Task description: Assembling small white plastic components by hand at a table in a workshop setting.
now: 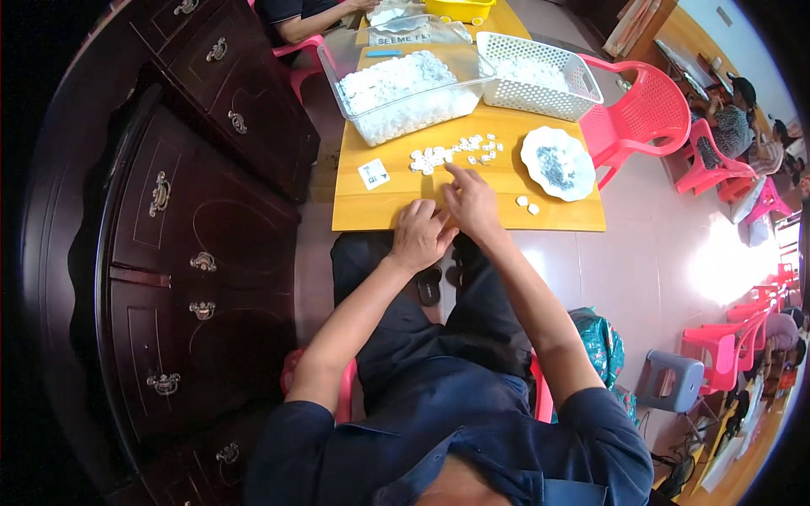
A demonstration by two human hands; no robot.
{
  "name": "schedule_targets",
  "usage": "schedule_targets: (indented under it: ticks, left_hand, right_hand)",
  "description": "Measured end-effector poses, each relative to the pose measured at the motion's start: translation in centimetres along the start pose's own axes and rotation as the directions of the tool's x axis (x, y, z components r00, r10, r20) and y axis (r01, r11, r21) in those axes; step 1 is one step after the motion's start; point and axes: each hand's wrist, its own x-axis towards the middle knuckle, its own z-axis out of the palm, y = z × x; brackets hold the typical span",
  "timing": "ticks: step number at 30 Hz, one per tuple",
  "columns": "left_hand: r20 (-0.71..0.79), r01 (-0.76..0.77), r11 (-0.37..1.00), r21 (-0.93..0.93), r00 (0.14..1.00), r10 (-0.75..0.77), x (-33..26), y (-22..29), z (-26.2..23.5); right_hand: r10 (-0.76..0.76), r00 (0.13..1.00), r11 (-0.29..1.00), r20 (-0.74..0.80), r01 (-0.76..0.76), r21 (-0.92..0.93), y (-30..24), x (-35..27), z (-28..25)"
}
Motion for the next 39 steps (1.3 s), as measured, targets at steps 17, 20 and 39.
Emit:
schedule_targets:
  ticks: [17,20,39]
  left_hand:
    - [-0.060,-0.034,0.999,-0.037,0.998,0.032,-1.0,-0.7,-0.2]
    - [-0.048,-0.049,0.999,-0.008,0.998,0.049,-1.5,-1.3,-0.1]
    - [-0.123,-0.080,0.991,-0.103,0.990,0.067,-1.5,-0.7,-0.4]
  right_hand:
    - [-0.158,0.987,0.978,-0.039,0.150,-0.146,2.8,1.5,3.7]
    - [-0.219,0.973,0.975,-0.067,0.215,-0.061,2.8,0.7,3.3]
    - [-0.210,0.975,0.978,-0.067,0.211,0.004,2.5,-1.9,0.7]
